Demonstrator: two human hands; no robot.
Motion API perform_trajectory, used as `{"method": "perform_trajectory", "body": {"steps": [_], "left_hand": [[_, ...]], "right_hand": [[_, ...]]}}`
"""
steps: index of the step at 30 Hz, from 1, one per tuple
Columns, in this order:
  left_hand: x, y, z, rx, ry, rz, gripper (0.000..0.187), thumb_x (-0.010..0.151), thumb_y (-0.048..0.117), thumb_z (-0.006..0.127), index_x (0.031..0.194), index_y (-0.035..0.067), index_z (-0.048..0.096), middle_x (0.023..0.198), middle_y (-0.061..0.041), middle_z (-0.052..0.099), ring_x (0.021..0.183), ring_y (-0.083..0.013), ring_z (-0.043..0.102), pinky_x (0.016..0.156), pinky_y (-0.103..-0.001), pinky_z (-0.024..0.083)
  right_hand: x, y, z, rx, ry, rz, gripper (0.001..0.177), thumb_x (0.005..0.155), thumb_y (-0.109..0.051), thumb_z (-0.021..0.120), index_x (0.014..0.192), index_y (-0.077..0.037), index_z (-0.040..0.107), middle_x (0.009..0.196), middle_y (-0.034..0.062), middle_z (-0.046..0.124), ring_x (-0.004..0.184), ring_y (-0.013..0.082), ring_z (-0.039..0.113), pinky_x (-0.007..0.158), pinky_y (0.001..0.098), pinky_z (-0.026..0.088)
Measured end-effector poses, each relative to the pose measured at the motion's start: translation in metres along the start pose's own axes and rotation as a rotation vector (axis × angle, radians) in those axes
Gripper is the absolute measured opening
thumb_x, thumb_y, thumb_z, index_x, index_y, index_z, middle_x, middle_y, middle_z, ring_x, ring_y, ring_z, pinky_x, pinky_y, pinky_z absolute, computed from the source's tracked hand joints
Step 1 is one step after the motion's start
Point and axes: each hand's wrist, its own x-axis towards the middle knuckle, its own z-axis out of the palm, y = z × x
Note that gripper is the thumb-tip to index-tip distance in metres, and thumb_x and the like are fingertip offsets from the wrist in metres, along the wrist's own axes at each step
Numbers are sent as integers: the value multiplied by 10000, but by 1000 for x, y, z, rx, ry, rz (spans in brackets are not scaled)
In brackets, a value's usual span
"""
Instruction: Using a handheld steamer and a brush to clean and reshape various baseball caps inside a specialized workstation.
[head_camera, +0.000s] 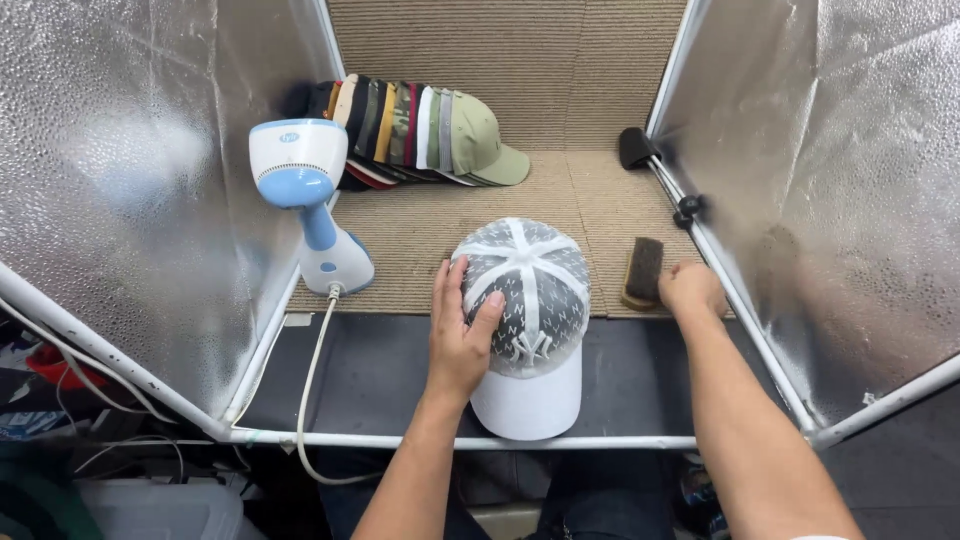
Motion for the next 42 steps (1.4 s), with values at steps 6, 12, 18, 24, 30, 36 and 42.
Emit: {"method": "perform_trajectory", "body": {"steps": [6, 12, 18, 24, 30, 36, 42], "left_hand": [[18, -20, -12, -75, 24, -374, 1061, 783, 659, 741, 1622, 193, 287, 1631, -252, 291, 1503, -422, 327, 1212, -565, 315], [21, 13, -25, -241, -124, -636, 1190, 721, 709, 753, 1646, 167, 237, 1650, -303, 199, 1528, -469, 248, 1185, -642, 293], [35, 28, -27, -341, -56, -521, 1140, 697, 590, 819, 1610, 129, 314, 1580, -347, 302, 1461, -521, 348, 1112, -639, 401], [120, -13, -9, -334, -37, -439, 1123, 736, 515, 875, 1605, 114, 286, 1479, -334, 443, 1356, -483, 485, 990, -610, 496], [136, -33, -5, -286, -55, -551, 1118, 695, 565, 883, 1565, 93, 362, 1456, -297, 501, 1337, -469, 520, 932, -595, 535], [161, -59, 13, -213, -116, -599, 1064, 748, 562, 855, 1576, 115, 357, 1498, -294, 450, 1377, -476, 482, 983, -667, 480], [139, 8, -16, -206, -206, -663, 1101, 703, 584, 824, 1588, 144, 338, 1527, -261, 441, 1366, -439, 497, 1015, -662, 462]], "right_hand": [[-131, -89, -99, 899, -453, -31, 790, 964, -657, 560, 1455, -41, 513, 1165, 313, 646, 959, 421, 676, 825, 559, 558], [-177, -126, -119, 1055, -696, -28, 831, 855, -637, 617, 1419, -36, 514, 1180, 285, 570, 920, 411, 627, 808, 644, 569], [-169, -139, -132, 1032, -633, -99, 915, 826, -684, 618, 1421, 10, 556, 1232, 333, 549, 1028, 500, 625, 871, 691, 535], [-124, -170, -123, 1098, -584, -99, 895, 821, -638, 732, 1409, 7, 535, 1119, 229, 542, 994, 419, 619, 852, 638, 562], [-99, -184, -90, 1082, -631, 5, 965, 772, -617, 790, 1450, -11, 468, 1189, 243, 552, 1053, 413, 601, 888, 632, 533], [-48, -165, -49, 971, -624, 7, 803, 836, -593, 756, 1383, -43, 547, 1174, 239, 639, 1063, 452, 667, 839, 596, 564], [-77, -181, -119, 837, -778, 22, 864, 773, -627, 720, 1381, -39, 544, 1164, 210, 552, 1068, 401, 596, 851, 570, 533]]}}
